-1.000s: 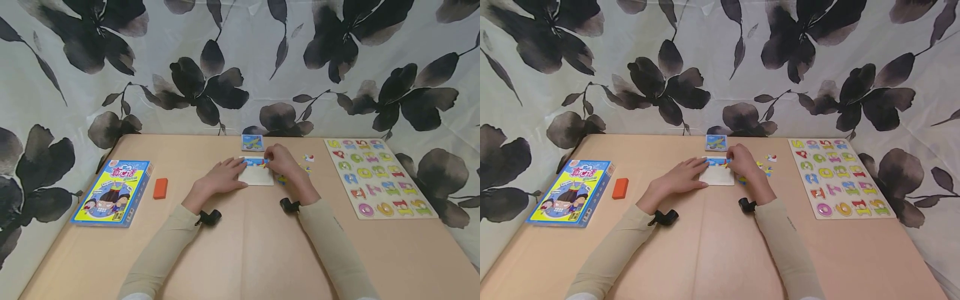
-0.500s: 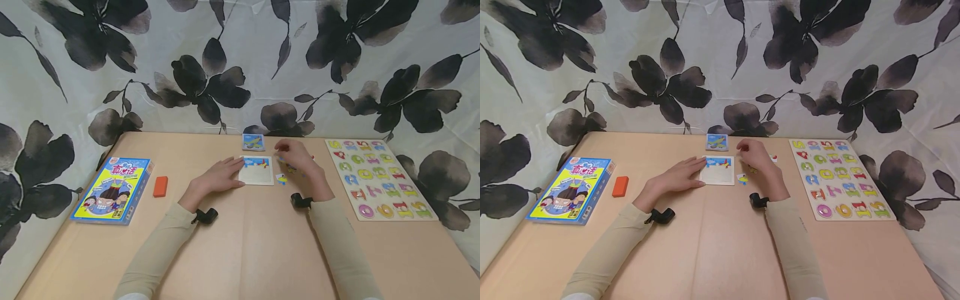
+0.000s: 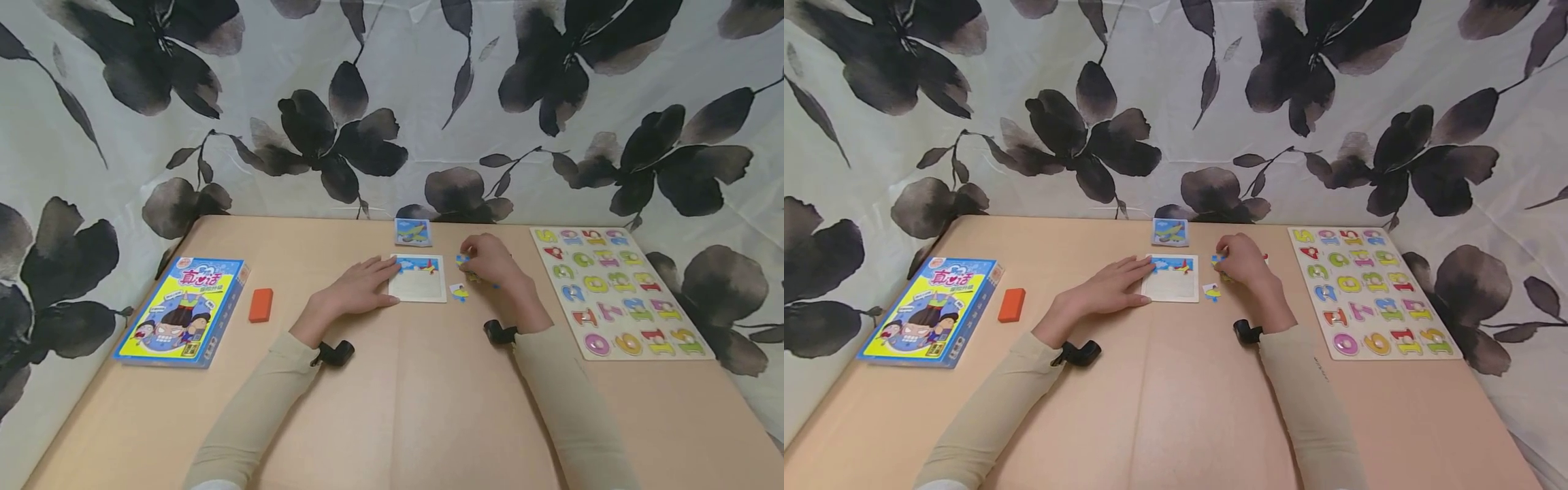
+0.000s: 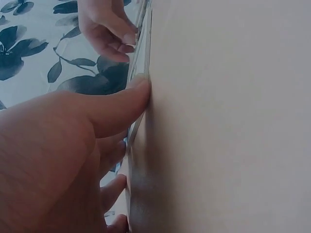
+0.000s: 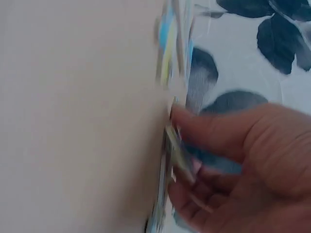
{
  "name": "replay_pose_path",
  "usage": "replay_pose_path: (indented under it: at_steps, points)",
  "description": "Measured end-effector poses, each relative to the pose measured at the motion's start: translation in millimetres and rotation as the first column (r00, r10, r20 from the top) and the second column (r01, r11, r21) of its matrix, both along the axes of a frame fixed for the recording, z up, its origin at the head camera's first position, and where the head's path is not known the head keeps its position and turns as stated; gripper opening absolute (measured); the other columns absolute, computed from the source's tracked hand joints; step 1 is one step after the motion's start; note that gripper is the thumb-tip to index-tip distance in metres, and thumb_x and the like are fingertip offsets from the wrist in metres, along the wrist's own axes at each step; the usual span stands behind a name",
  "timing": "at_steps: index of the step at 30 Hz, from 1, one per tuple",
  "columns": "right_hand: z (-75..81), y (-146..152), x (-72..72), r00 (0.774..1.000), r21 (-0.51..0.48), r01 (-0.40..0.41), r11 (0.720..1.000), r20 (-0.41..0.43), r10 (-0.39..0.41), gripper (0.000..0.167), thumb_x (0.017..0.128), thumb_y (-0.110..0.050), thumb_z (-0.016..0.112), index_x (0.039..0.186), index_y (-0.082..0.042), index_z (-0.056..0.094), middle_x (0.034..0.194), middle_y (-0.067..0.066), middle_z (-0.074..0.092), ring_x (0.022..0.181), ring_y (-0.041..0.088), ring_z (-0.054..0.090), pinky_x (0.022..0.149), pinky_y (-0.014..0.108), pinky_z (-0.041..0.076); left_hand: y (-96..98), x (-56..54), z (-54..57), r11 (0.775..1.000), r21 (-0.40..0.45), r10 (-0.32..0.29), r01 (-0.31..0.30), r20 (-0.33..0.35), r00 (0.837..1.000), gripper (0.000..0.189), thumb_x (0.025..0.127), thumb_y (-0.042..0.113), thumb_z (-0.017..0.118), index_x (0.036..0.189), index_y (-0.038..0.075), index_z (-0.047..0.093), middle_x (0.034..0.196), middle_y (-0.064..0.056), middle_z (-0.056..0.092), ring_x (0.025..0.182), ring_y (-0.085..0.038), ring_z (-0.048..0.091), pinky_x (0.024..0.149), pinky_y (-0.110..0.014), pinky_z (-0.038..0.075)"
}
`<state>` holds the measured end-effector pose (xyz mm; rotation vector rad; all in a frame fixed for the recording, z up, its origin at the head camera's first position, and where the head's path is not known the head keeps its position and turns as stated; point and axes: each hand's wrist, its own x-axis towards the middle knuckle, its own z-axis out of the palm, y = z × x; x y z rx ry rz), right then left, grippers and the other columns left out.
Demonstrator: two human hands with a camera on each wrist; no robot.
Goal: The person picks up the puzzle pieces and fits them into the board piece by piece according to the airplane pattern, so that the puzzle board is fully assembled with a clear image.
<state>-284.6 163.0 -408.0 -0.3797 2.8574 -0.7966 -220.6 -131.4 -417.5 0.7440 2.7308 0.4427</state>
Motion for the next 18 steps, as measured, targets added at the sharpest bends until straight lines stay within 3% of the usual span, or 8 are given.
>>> replay_pose_path:
  at_steps: [8,15,18]
  points:
    - [-2.5,-12.8,3.5,0.991,-0.027,0.105,0.994,0.085,-0.102,0.023,0.086,-0.003,0.071,0.108,-0.003,0.066,0.103,0.016,0.061,0.090,0.028,0.053,0.065,0.028,0.046,-1.2,1.6,1.7,1.000,0.003,-0.007,0.007,-0.005,1.000,0.075,0.098,0.047,0.056,0.159,0.016,0.025,0.168,-0.003,0.019,0.156,-0.033,0.011,0.125,-0.056,0.014]
    - [-1.3,-12.9,5.3,0.988,-0.105,0.104,0.989,0.122,-0.091,0.019,0.085,-0.002,0.071,0.104,-0.003,0.068,0.100,0.014,0.061,0.090,0.027,0.052,0.067,0.028,0.046,-1.5,1.2,0.1,1.000,0.003,0.005,-0.005,-0.001,1.000,0.075,0.098,0.048,0.056,0.159,0.017,0.026,0.168,-0.001,0.019,0.156,-0.031,0.011,0.125,-0.054,0.014]
    - [1.3,-14.6,7.2,0.987,-0.089,0.109,0.990,0.124,-0.098,0.020,0.086,-0.002,0.069,0.105,-0.003,0.069,0.100,0.014,0.060,0.091,0.027,0.052,0.070,0.029,0.046,-1.3,1.1,-0.2,1.000,0.013,0.008,-0.008,0.001,1.000,0.075,0.098,0.048,0.056,0.159,0.017,0.026,0.168,-0.001,0.019,0.156,-0.031,0.011,0.125,-0.055,0.013]
